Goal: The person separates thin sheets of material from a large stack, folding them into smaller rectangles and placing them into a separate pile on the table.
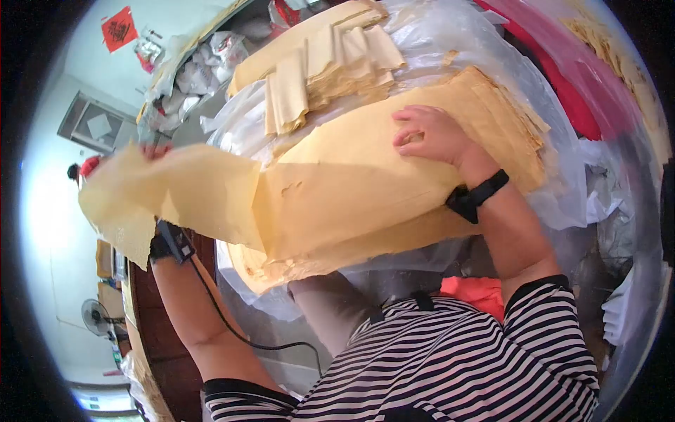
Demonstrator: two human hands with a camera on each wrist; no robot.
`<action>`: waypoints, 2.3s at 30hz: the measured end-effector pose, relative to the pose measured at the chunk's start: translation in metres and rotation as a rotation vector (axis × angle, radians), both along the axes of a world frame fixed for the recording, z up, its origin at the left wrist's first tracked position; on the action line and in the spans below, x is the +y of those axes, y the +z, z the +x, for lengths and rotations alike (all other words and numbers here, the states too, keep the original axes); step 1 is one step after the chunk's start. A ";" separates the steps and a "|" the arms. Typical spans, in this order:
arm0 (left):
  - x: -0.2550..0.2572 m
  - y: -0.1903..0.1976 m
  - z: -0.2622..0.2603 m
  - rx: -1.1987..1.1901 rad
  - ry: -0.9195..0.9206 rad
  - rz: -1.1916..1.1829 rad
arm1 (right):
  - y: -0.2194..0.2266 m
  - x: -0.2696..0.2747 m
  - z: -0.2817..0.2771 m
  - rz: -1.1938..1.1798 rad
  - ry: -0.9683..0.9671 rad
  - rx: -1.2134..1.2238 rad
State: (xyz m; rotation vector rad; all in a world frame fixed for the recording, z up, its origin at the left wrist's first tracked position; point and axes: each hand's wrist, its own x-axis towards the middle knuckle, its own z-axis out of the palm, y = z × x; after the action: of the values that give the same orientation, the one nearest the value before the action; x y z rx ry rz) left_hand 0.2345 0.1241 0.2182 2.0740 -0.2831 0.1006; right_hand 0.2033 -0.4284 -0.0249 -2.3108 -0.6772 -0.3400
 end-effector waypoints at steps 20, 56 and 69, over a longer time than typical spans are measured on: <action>-0.225 -0.192 -0.168 -0.390 -0.202 0.737 | 0.049 0.027 -0.157 -0.225 -0.434 -0.102; -0.264 -0.171 -0.172 -0.555 -0.270 0.495 | -0.031 -0.057 -0.160 1.825 -0.690 0.474; -0.118 -0.291 -0.282 0.544 0.438 -0.813 | -0.016 -0.060 -0.160 1.816 -0.551 0.484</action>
State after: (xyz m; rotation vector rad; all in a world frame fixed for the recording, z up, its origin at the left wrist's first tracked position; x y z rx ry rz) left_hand -0.0474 0.0063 -0.0724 1.2496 0.4831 -0.0793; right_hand 0.0431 -0.4881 -0.0412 -0.6558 0.4853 -0.3562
